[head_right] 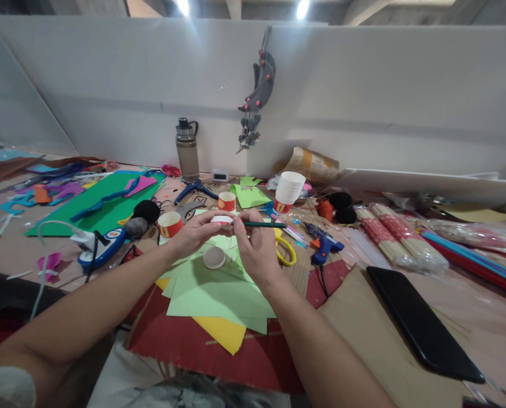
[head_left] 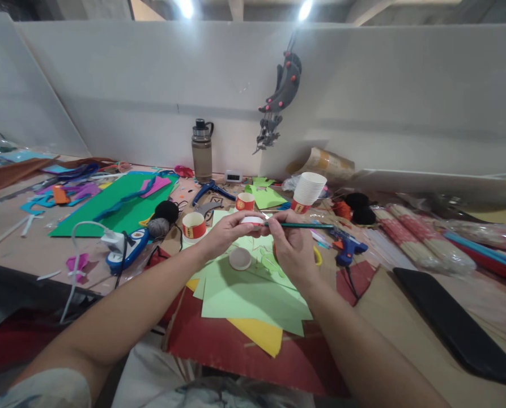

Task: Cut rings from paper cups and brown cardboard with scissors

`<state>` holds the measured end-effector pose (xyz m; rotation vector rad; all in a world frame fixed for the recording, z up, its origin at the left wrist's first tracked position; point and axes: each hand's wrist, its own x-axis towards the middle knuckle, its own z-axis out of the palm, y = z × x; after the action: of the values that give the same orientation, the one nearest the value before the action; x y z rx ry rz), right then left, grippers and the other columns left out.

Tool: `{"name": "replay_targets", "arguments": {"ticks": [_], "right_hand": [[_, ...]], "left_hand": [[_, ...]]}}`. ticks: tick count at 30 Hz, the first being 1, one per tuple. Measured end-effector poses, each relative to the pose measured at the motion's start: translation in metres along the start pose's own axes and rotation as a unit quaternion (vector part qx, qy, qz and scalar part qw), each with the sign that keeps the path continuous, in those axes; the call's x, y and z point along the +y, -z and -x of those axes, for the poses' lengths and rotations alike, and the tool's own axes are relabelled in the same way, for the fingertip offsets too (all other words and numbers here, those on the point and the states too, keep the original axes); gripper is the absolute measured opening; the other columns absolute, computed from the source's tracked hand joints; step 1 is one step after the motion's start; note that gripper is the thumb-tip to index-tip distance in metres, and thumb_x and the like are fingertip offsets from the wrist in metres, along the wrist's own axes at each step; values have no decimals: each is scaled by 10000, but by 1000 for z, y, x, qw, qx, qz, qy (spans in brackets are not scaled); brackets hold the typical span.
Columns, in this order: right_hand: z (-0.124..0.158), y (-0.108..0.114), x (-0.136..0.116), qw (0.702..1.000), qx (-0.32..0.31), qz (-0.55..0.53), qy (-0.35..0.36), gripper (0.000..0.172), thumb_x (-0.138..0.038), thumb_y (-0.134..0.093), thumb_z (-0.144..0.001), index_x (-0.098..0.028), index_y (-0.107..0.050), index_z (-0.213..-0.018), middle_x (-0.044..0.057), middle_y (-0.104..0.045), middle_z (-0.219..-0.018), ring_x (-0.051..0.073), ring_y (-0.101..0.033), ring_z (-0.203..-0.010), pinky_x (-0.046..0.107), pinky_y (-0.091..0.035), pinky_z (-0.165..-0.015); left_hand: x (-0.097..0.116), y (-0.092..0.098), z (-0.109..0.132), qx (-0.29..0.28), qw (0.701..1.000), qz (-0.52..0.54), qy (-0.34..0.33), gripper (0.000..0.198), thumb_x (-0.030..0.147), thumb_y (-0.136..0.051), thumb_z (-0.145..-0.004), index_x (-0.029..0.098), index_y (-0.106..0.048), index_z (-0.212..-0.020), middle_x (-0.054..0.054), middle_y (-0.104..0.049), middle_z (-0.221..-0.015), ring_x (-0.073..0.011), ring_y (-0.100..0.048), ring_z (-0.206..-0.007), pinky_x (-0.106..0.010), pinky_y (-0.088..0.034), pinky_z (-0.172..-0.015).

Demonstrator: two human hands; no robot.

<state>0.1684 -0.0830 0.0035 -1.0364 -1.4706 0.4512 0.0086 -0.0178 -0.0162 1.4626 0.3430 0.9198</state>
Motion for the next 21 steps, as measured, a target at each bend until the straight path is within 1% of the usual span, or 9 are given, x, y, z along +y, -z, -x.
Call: {"name": "replay_targets", "arguments": {"ticks": [5,8,11,13,16,21], "right_hand": [[2,2,-3,1000,21,4,23,133,-292,-507,-940,-208,-545,-845,-15,-620,-725,131,-612,-667,267,-469,-627],[2,2,-1,999,22,14,38,118,-293,-505,-944,-210,-546,-871,-14,-625,-739,132,-607,-679,274,-467,-649],[1,2,-1,996,17,60,66,115,-279,-509,-938,-207,-557,-863,-2,-630,-763,142,-605,-723,289,-466,-693],[0,1,-2,993,14,87,80,119,-272,-510,-936,-207,-562,-851,2,-632,-769,143,-597,-725,285,-461,-684],[0,0,-3,992,8,90,84,112,-286,-511,-939,-215,-561,-868,-2,-634,-777,141,-592,-710,275,-457,-655],[1,-1,-1,989,6,113,97,121,-305,-504,-943,-226,-563,-872,2,-634,-797,149,-595,-723,284,-460,-659]], "left_hand": [[1,-1,0,4,1000,-7,2,332,344,-620,-869,208,-666,-1168,-116,-628,-1230,-213,-630,-1033,-386,-488,-935],[3,-1,0,-1,1000,-27,-2,334,347,-606,-879,214,-656,-1181,-110,-630,-1229,-211,-631,-1038,-380,-490,-932],[4,-1,0,-4,999,-54,-4,348,349,-596,-887,212,-640,-1203,-107,-646,-1196,-201,-636,-1015,-364,-494,-917],[5,-1,0,-3,998,-69,-4,360,357,-593,-888,205,-635,-1212,-109,-652,-1179,-198,-640,-1001,-355,-498,-907],[5,-2,0,7,996,-88,-5,375,375,-599,-880,192,-644,-1205,-119,-644,-1197,-202,-642,-993,-345,-505,-890],[7,-3,0,13,993,-113,-15,372,380,-593,-882,193,-652,-1199,-117,-640,-1214,-196,-638,-992,-326,-504,-880]]}}
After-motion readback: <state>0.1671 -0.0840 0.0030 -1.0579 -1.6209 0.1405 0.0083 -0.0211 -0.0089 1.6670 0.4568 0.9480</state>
